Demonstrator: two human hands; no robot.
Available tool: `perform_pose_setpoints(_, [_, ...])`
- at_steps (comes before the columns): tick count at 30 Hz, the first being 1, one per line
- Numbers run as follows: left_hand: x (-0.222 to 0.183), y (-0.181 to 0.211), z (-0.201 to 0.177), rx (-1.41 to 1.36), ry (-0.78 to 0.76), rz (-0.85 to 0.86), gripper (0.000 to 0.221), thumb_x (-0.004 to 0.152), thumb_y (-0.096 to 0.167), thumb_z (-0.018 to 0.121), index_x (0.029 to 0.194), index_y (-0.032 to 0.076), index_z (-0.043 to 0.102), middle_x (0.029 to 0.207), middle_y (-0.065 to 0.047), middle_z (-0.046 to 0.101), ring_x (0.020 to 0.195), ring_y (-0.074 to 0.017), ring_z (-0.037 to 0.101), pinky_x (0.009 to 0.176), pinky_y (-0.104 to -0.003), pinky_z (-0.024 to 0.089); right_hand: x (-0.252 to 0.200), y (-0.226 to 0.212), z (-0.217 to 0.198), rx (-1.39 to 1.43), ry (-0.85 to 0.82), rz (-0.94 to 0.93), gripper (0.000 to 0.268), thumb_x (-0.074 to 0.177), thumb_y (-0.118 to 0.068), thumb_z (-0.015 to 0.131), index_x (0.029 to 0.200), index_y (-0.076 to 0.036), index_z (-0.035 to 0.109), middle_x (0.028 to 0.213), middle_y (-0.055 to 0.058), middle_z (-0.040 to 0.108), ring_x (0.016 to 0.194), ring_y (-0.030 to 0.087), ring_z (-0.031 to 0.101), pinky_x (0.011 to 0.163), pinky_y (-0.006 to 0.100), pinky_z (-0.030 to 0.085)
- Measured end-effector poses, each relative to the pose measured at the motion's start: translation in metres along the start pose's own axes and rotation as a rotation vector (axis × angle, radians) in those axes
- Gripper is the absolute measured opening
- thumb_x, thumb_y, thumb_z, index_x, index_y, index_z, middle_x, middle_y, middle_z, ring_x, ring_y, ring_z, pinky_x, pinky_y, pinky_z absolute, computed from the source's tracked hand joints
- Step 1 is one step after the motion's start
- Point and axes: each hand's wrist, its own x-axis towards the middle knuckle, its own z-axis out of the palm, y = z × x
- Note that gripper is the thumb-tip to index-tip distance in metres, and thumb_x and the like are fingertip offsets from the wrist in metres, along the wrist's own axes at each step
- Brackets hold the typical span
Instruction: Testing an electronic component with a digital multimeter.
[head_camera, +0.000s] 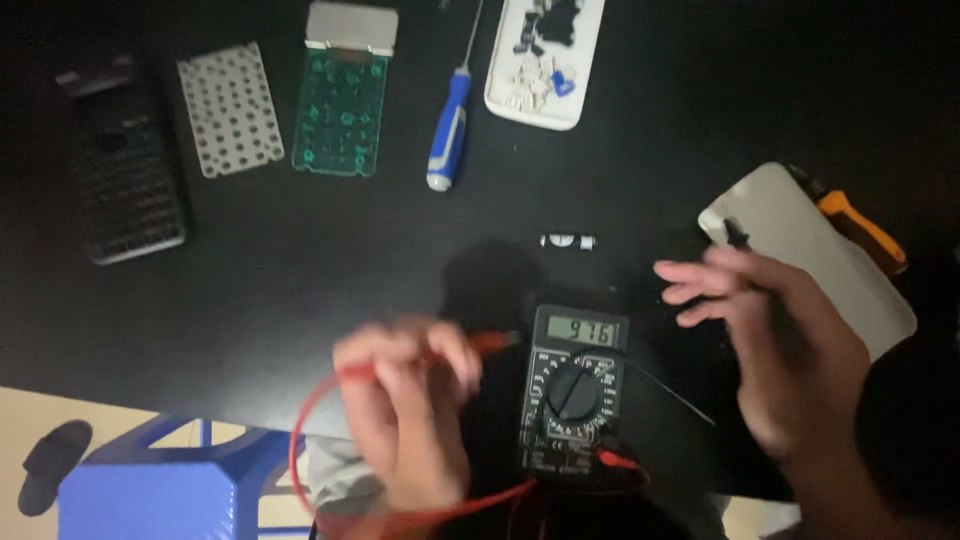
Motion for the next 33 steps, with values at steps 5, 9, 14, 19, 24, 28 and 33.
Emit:
perform_pose_setpoints(5, [0.051, -0.012, 0.018, 0.213, -0.15, -0.043, 0.015, 0.114, 0.025, 0.038, 0.115, 0.011, 0.045, 0.084, -0.019, 0.068, 0.066, -0.0166, 0.051, 0.066, -0.027, 0.044, 0.015, 0.046, 0.014, 0.34, 0.11, -0.055, 0.048, 0.113, -0.009, 0.019, 0.135, 0.018, 0.051, 0.094, 0.036, 0.067, 0.077, 0.039, 0.071, 0.064, 0.04, 0.063])
perform_pose_setpoints(9, [0.06, -0.028, 0.023, 0.228, -0.159, -0.064, 0.016, 0.115, 0.023, 0.035, 0.115, 0.01, 0.044, 0.089, -0.017, 0.068, 0.07, -0.0173, 0.053, 0.067, -0.028, 0.045, 0.028, 0.038, 0.032, 0.417, 0.311, 0.143, 0.047, 0.112, -0.019, 0.037, 0.111, 0.02, 0.064, 0.085, 0.03, 0.068, 0.074, 0.033, 0.07, 0.058, 0.036, 0.064])
perform_pose_setpoints(14, [0.056, -0.032, 0.024, 0.346, -0.187, -0.078, 0.016, 0.113, 0.022, 0.035, 0.116, 0.009, 0.043, 0.093, -0.018, 0.069, 0.071, -0.0172, 0.054, 0.07, -0.028, 0.047, 0.034, 0.052, 0.045, 0.366, 0.328, 0.173, 0.037, 0.113, -0.023, 0.038, 0.107, 0.009, 0.057, 0.078, 0.025, 0.068, 0.058, 0.028, 0.066, 0.049, 0.034, 0.059])
perform_pose_setpoints(19, [0.058, -0.026, 0.031, 0.438, -0.219, -0.105, 0.014, 0.113, 0.02, 0.033, 0.115, 0.009, 0.043, 0.092, -0.015, 0.07, 0.071, -0.0178, 0.054, 0.072, -0.029, 0.049, 0.032, 0.038, 0.045, 0.275, 0.329, 0.196, 0.036, 0.111, -0.022, 0.04, 0.101, 0.006, 0.06, 0.077, 0.02, 0.068, 0.059, 0.025, 0.068, 0.049, 0.032, 0.06])
perform_pose_setpoints(24, [0.057, -0.027, 0.032, 0.448, -0.255, -0.117, 0.015, 0.113, 0.02, 0.034, 0.115, 0.009, 0.044, 0.096, -0.016, 0.072, 0.072, -0.018, 0.055, 0.073, -0.029, 0.049, 0.033, 0.038, 0.046, 0.251, 0.318, 0.211, 0.036, 0.11, -0.022, 0.041, 0.1, 0.005, 0.062, 0.075, 0.02, 0.068, 0.059, 0.023, 0.068, 0.047, 0.03, 0.059])
perform_pose_setpoints(28, [0.056, -0.027, 0.035, 0.441, -0.232, -0.145, 0.015, 0.113, 0.021, 0.035, 0.115, 0.009, 0.044, 0.096, -0.018, 0.072, 0.07, -0.0176, 0.054, 0.073, -0.029, 0.048, 0.033, 0.04, 0.045, 0.262, 0.295, 0.216, 0.037, 0.109, -0.023, 0.041, 0.099, 0.005, 0.063, 0.075, 0.02, 0.069, 0.059, 0.022, 0.068, 0.047, 0.029, 0.058])
perform_pose_setpoints(33, [0.058, -0.026, 0.036, 0.481, -0.26, -0.132, 0.015, 0.113, 0.019, 0.033, 0.113, 0.009, 0.043, 0.096, -0.017, 0.072, 0.071, -0.0178, 0.054, 0.074, -0.029, 0.049, 0.033, 0.04, 0.044, 0.259, 0.258, 0.168, 0.039, 0.109, -0.024, 0.039, 0.099, 0.005, 0.063, 0.076, 0.019, 0.069, 0.061, 0.022, 0.069, 0.047, 0.028, 0.058])
